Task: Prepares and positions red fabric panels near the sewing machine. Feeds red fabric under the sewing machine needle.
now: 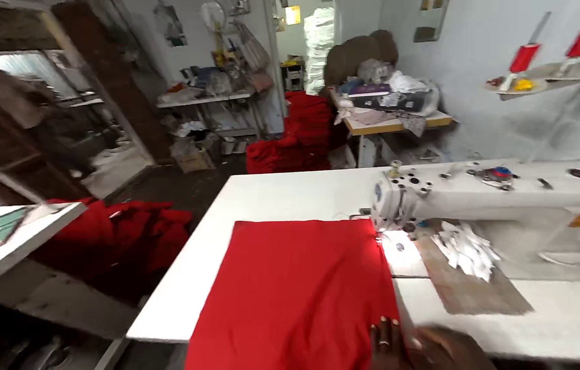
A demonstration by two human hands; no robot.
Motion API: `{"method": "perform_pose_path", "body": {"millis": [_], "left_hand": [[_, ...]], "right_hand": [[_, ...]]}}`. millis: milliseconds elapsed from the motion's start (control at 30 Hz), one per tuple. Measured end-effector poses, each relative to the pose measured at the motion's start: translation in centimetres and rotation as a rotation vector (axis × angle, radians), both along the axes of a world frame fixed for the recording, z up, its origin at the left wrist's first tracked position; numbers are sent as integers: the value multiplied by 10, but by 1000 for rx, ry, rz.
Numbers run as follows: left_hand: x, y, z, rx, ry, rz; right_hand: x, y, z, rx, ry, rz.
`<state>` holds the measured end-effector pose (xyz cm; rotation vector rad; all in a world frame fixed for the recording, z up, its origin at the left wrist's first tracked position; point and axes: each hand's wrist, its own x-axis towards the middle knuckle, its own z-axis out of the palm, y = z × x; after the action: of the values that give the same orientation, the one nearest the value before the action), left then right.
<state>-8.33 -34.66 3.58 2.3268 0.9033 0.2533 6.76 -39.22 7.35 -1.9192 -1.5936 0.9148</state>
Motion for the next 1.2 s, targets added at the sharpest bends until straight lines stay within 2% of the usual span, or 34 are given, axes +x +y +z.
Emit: {"method": "perform_pose_path", "body": {"millis": [33,167,267,400,533,767,967,1100,1200], "left_hand": [[4,-1,4,-7,58,2],[13,-1,9,79,176,-7],[12,3,10,147,222,-51],[12,9,-6,334,100,-34],[18,16,-11,313,67,-60],[22,15,-9,408,123,-84],[25,26,1,220,169,-113],[23,25,-18,313,106,-61],[23,19,-11,237,204,-74]], "right_hand": [[0,22,-7,64,-37,-58],[-7,111,-27,-6,-216,-228],[-8,139,-34,57,-306,-305],[-23,106,-53,326,-316,-342],[-28,92,-59,449,-307,-357],[-26,91,-58,425,-280,-364],[-15,104,-64,457,-308,-327],[-17,104,-66,530,-320,-330],[-14,109,-64,470,-299,-318]]}}
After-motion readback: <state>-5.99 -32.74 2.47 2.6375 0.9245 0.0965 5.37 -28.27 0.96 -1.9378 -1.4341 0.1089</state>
